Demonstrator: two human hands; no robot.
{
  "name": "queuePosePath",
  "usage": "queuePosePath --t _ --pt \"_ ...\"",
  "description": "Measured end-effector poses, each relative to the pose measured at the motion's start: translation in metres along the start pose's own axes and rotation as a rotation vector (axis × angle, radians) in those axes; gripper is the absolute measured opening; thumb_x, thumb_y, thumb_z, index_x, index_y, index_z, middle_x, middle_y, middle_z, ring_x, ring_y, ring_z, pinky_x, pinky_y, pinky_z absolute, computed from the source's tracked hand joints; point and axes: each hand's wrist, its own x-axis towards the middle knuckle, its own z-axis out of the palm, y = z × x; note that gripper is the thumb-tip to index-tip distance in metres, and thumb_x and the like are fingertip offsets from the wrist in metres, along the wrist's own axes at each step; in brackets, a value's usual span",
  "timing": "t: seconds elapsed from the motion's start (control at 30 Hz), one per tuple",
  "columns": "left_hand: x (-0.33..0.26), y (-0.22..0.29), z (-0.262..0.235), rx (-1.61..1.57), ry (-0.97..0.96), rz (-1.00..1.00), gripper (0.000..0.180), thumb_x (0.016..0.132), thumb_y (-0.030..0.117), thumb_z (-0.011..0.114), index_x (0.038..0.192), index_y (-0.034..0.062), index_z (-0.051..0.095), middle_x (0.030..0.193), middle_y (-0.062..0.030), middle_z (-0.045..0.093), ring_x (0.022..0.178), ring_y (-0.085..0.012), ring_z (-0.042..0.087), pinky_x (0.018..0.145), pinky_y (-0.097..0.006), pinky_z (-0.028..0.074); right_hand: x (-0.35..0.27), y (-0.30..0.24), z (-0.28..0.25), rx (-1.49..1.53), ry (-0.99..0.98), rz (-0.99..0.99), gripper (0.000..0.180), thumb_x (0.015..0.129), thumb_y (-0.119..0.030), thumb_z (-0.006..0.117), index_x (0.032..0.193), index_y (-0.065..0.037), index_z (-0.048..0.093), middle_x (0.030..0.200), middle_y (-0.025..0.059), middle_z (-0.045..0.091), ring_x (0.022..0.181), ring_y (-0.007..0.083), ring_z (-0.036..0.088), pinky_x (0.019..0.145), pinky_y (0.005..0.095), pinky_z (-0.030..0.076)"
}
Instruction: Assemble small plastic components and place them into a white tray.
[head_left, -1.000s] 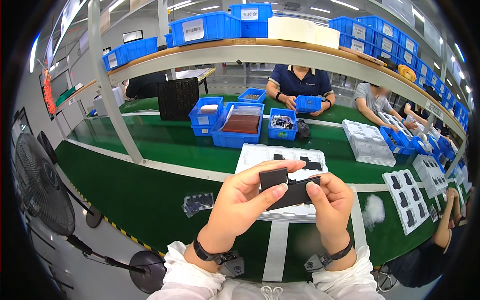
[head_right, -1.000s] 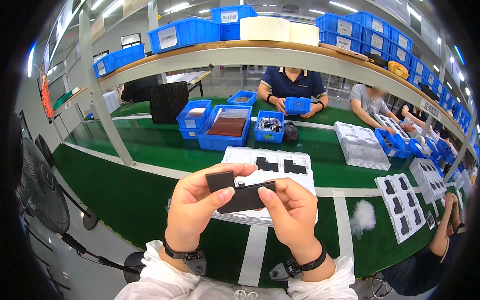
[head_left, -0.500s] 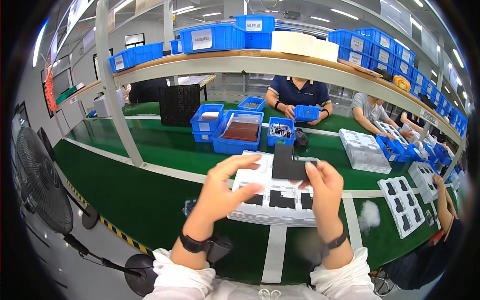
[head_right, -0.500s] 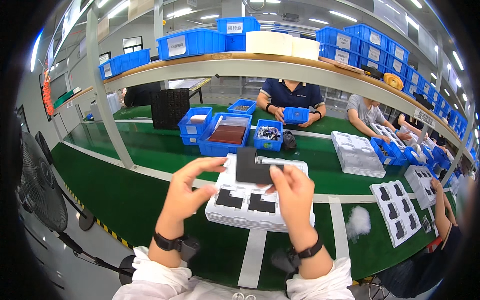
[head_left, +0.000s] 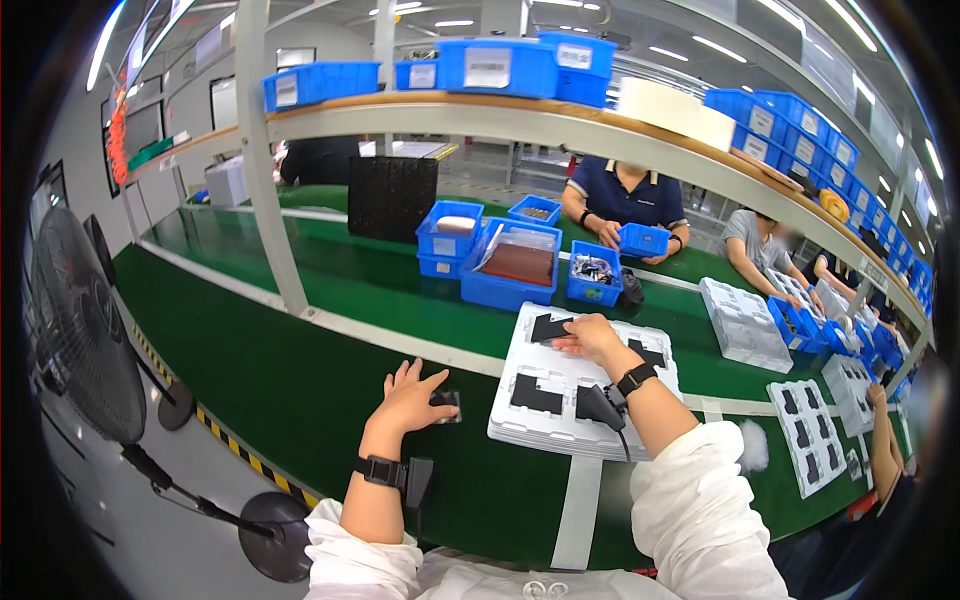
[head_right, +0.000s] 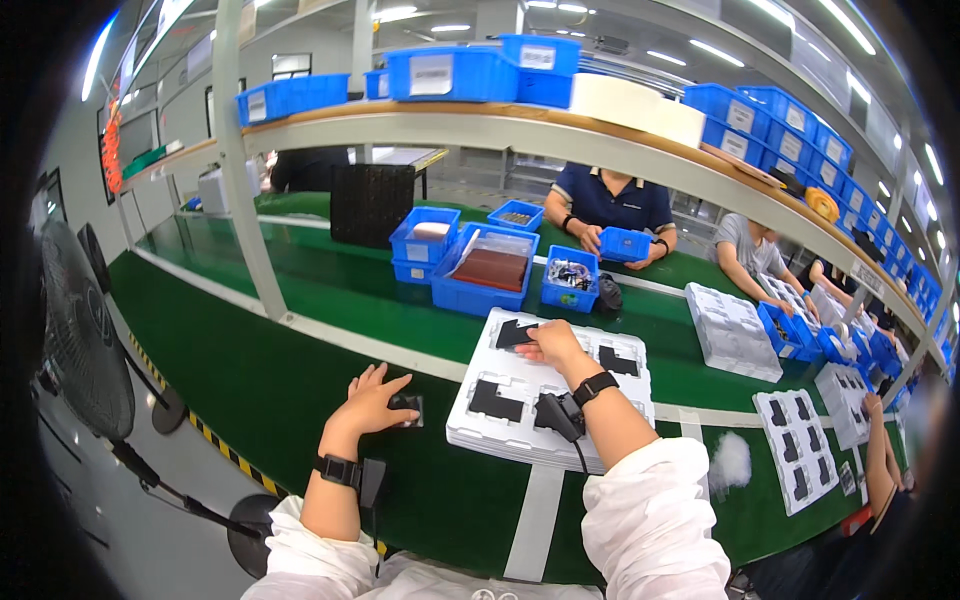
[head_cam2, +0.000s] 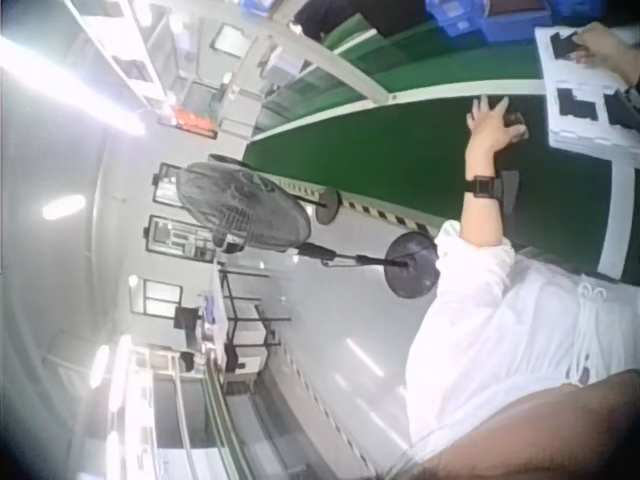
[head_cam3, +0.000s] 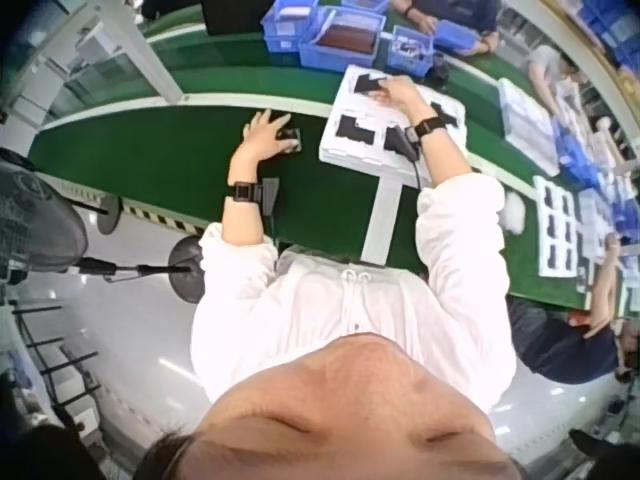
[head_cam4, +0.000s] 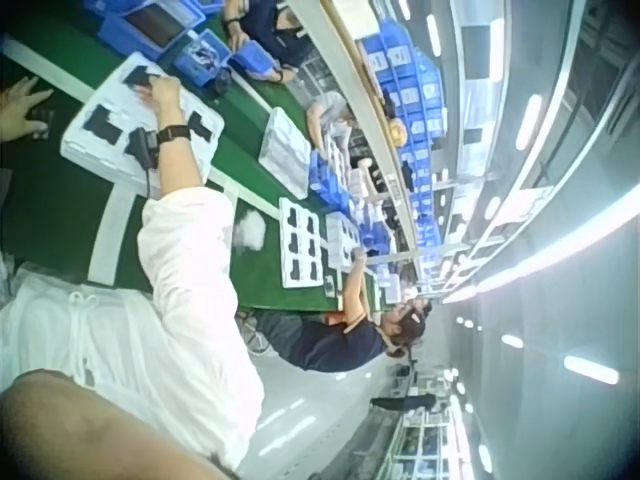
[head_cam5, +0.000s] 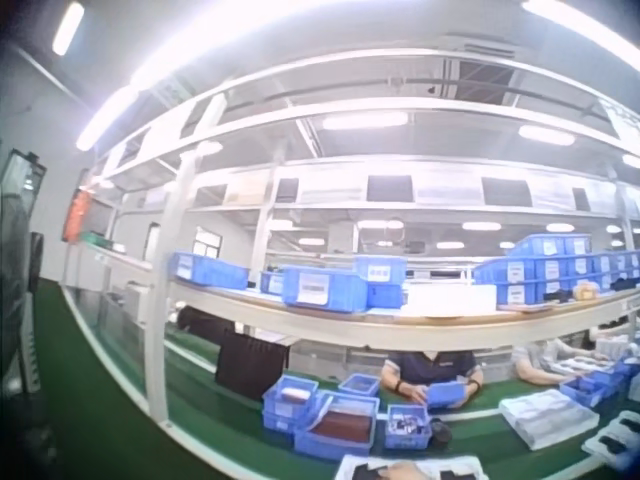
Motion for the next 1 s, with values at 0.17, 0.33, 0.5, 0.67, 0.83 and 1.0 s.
queuePosePath --t 0.17,0.33,0.5,0.67,0.83,1.0 --pt "-0.002 -0.025 0.011 -0.017 -0.106 0.071 0.082 0.067 0.072 0.055 0.137 0.033 0.035 0.149 -0.0174 0.008 0.137 -0.0377 0.002 0.108 -0.052 0.002 0.011 0.0 0.01 -0.188 -0.033 0.037 0.023 0.089 -0.008 0.049 0.099 0.013 0.049 0.086 0.0225 0.064 0.065 0.0233 0.066 0.046 0.0287 0.048" --pt "0.005 -0.022 0.018 0.052 -0.1 0.052 0.07 0.074 0.07 0.048 0.136 0.0386 0.035 0.15 -0.0137 0.008 0.138 -0.0357 0.002 0.108 -0.053 0.001 0.021 0.005 0.01 -1.162 0.229 -0.306 0.036 0.081 -0.024 0.061 0.081 0.011 0.062 0.081 0.0242 0.064 0.066 0.0334 0.064 0.063 0.0387 0.05" --pt "0.007 -0.023 0.024 0.042 -0.078 0.059 0.061 0.08 0.063 0.047 0.135 0.0381 0.036 0.15 -0.0108 0.012 0.138 -0.0347 0.005 0.108 -0.053 0.003 0.019 0.003 0.003 -1.007 0.178 -0.208 0.039 0.078 -0.03 0.063 0.073 0.009 0.065 0.067 0.0217 0.063 0.073 0.0345 0.063 0.074 0.0381 0.048" --pt "0.008 -0.017 0.015 -0.024 -0.045 0.024 0.053 0.083 0.056 0.05 0.131 0.0349 0.045 0.148 -0.0106 0.019 0.137 -0.0343 0.009 0.108 -0.054 0.005 0.005 -0.011 0.003 -1.139 0.095 -0.192 0.035 0.08 -0.026 0.06 0.071 0.007 0.065 0.066 0.0175 0.064 0.069 0.0294 0.064 0.07 0.0357 0.049" --pt "0.001 -0.01 0.0 -0.194 0.434 0.155 0.051 0.082 0.036 0.061 0.127 0.0153 0.051 0.105 -0.0106 0.054 0.103 -0.0267 0.049 0.096 -0.045 0.031 -0.055 -0.025 0.014 -0.822 -0.015 -0.294 0.024 0.081 -0.019 0.058 0.083 0.004 0.064 0.07 0.0126 0.066 0.064 0.0194 0.064 0.058 0.0316 0.048" --pt "-0.034 0.075 -0.016 -0.492 0.331 0.558 0.055 0.077 0.024 0.068 0.127 0.0106 0.049 0.084 -0.0109 0.047 0.074 -0.0265 0.049 0.068 -0.034 0.042 -0.163 -0.02 0.027 -0.288 -0.365 -0.225 0.013 0.085 -0.014 0.06 0.089 -0.001 0.058 0.08 0.0066 0.065 0.066 0.0093 0.058 0.054 0.0211 0.046"
